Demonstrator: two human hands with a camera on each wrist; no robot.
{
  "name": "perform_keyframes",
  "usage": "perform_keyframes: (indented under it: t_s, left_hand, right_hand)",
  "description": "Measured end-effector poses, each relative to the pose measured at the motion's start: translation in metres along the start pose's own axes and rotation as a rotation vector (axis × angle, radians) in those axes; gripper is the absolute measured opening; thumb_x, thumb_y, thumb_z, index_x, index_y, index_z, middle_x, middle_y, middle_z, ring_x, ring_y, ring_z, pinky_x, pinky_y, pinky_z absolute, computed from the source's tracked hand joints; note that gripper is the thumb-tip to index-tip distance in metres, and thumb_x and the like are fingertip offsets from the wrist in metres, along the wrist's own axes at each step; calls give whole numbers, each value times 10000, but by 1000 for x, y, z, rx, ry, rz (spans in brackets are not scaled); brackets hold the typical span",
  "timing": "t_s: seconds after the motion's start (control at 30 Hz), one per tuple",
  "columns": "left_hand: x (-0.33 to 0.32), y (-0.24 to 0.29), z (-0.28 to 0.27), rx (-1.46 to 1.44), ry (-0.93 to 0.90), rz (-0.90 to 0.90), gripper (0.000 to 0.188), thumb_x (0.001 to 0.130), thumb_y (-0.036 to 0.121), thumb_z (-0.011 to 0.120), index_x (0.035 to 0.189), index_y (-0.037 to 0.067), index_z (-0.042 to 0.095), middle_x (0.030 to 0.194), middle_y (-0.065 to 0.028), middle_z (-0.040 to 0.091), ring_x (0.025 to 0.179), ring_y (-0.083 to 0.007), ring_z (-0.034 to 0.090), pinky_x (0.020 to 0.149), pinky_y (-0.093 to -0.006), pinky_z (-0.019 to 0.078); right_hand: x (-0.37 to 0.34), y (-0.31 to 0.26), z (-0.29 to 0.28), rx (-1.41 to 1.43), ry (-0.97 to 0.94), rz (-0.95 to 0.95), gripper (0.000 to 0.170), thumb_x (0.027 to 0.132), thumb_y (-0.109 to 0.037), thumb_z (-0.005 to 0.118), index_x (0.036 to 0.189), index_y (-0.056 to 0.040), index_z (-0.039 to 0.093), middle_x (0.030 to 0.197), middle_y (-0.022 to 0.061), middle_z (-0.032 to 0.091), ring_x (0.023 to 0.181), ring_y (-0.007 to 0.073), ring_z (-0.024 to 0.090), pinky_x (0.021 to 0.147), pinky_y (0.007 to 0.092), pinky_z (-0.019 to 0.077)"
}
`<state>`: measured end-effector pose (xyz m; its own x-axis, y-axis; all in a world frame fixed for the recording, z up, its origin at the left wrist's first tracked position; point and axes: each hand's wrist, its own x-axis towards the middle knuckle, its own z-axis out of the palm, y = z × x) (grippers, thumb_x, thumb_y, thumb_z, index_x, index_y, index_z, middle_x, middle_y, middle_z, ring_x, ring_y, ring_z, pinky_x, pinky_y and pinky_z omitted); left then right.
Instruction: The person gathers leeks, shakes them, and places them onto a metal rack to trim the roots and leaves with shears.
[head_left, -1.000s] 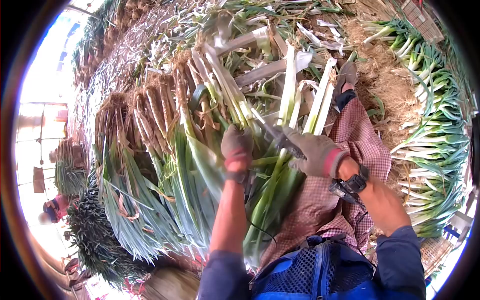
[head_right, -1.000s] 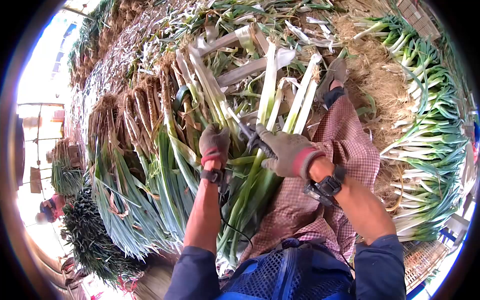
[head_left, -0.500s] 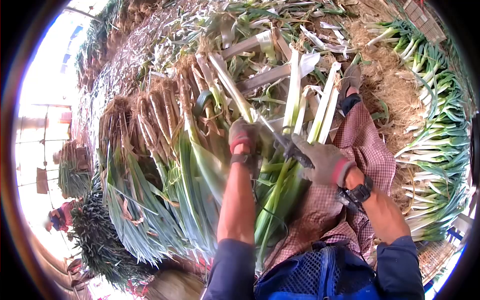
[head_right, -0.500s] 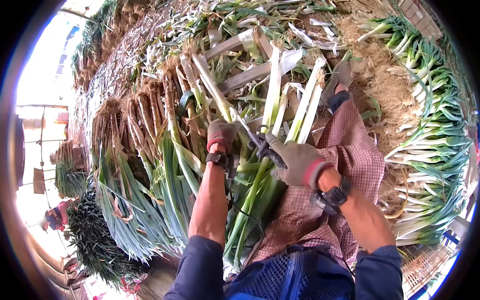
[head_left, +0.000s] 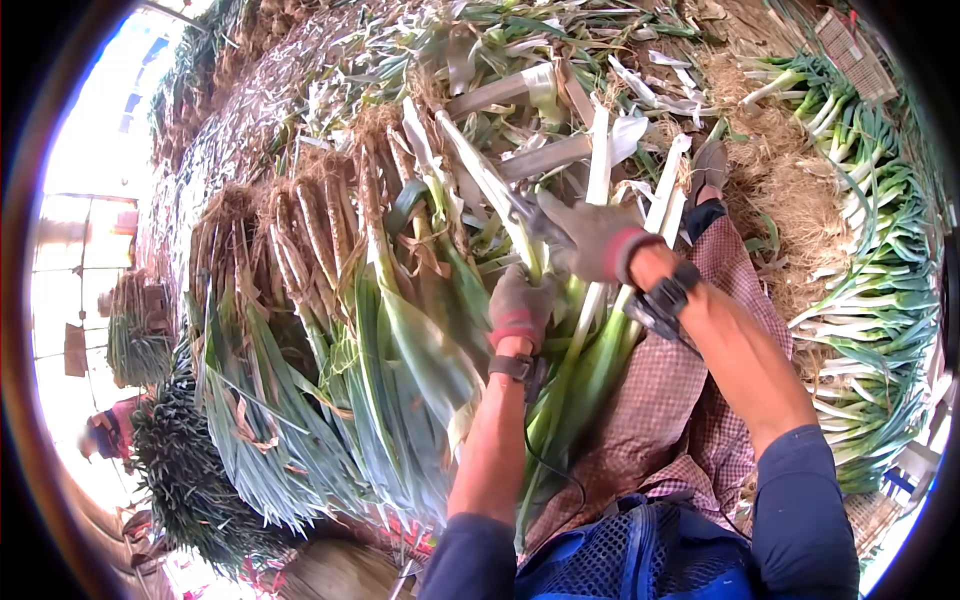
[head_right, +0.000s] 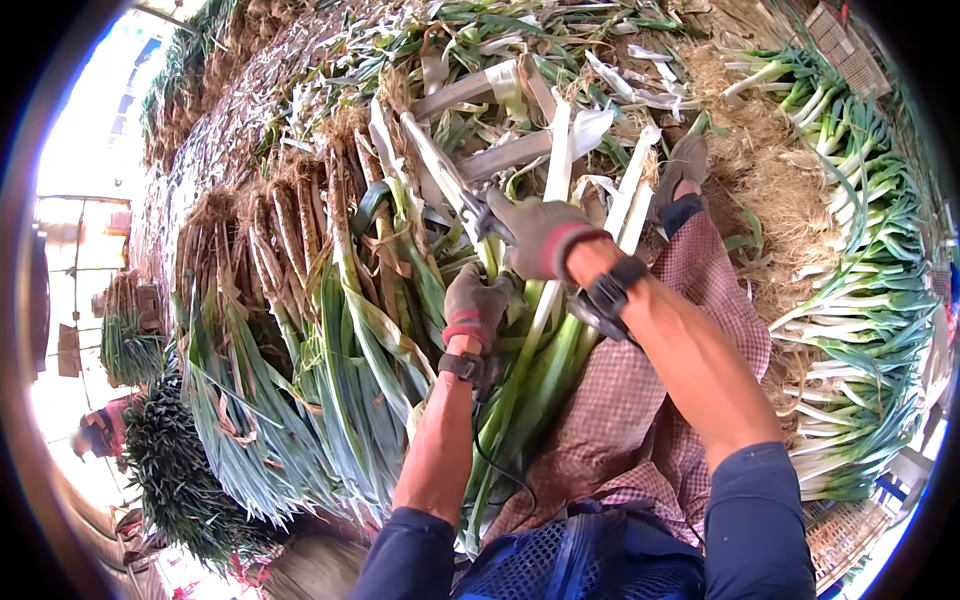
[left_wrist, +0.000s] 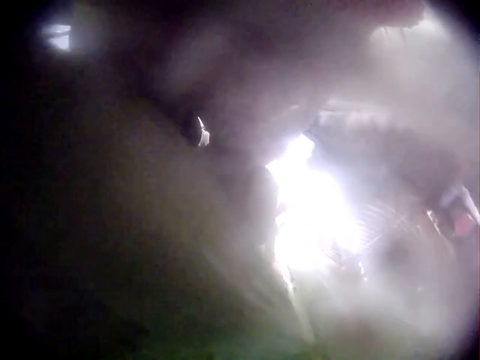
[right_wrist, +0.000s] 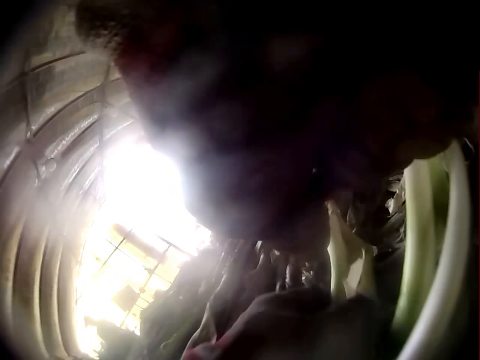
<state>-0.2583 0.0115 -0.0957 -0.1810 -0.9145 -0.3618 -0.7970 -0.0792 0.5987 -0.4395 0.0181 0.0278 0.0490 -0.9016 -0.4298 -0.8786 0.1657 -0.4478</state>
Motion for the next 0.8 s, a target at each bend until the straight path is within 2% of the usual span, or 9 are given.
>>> perform_keyframes:
  t_s: [0.1, 0.17, 0.33, 0.4, 0.5, 0.57, 0.63, 0.67, 0.8]
  left_hand:
    - [1, -4, 7, 3, 18, -5, 361, 920, 333, 779, 1162, 70, 735, 979, -149, 791, 880, -318, 758, 811, -423, 568]
    - [-1, -5, 8, -13, 50, 6, 364, 919, 335, 777, 1169, 74, 734, 1004, -155, 789, 918, -321, 756, 836, -419, 565]
    - [-6, 2, 6, -18, 42, -38, 369, 900, 328, 785, 1165, 79, 725, 1044, -163, 777, 990, -355, 736, 882, -429, 553]
    - [-6, 3, 5, 2, 43, -38, 371, 896, 328, 788, 1161, 77, 724, 1045, -168, 775, 996, -363, 734, 887, -433, 552]
    - [-3, 4, 7, 22, 50, -29, 375, 891, 365, 773, 1114, 67, 721, 1023, -183, 762, 981, -397, 724, 874, -464, 550]
    - [-4, 2, 7, 24, 45, -22, 388, 891, 401, 755, 1071, 59, 719, 999, -192, 751, 960, -423, 715, 856, -489, 549]
    - [-4, -1, 6, -147, 37, -30, 371, 887, 385, 767, 1056, 56, 730, 976, -194, 764, 931, -414, 727, 840, -482, 554]
    - [-3, -5, 7, -203, 22, -15, 353, 910, 219, 813, 1200, 36, 728, 944, -105, 797, 786, -165, 725, 741, -334, 568]
    - [-1, -14, 9, -273, 177, 143, 288, 910, 189, 789, 1146, 30, 747, 883, -72, 773, 750, -126, 673, 724, -309, 547]
  right_hand:
    - [52, -5, -6, -37, -28, 7, 776, 922, -148, 608, 1633, -63, 308, 1233, 281, 709, 1147, 419, 701, 992, 495, 554]
    - [81, -10, -7, -48, 25, 3, 844, 892, -227, 687, 1642, -93, 323, 1201, 274, 708, 1142, 431, 685, 999, 499, 536]
    - [118, -16, -3, 9, 150, 2, 730, 927, -181, 624, 1610, -106, 379, 1230, 263, 702, 1148, 427, 687, 992, 521, 531]
    - [120, -11, -6, -58, 37, 19, 745, 913, -192, 639, 1610, -117, 385, 1200, 258, 711, 1130, 422, 692, 966, 511, 537]
    - [96, 0, 1, -33, 27, -37, 762, 892, -205, 658, 1603, -119, 400, 1186, 257, 714, 1113, 427, 692, 934, 501, 542]
    - [69, 12, 1, -15, -34, -10, 834, 863, -301, 729, 1601, -103, 394, 1185, 257, 716, 1101, 438, 690, 941, 492, 537]
    - [38, 33, 14, 38, 45, 15, 879, 857, -340, 753, 1608, -85, 374, 1198, 253, 717, 1113, 434, 691, 963, 491, 531]
    - [18, 40, 16, 96, 39, 24, 910, 861, -356, 763, 1620, -75, 348, 1201, 265, 711, 1117, 435, 692, 983, 483, 531]
    - [-64, 51, 26, 211, -65, 146, 942, 867, -320, 795, 1649, -102, 317, 1163, 242, 718, 1075, 387, 713, 995, 455, 531]
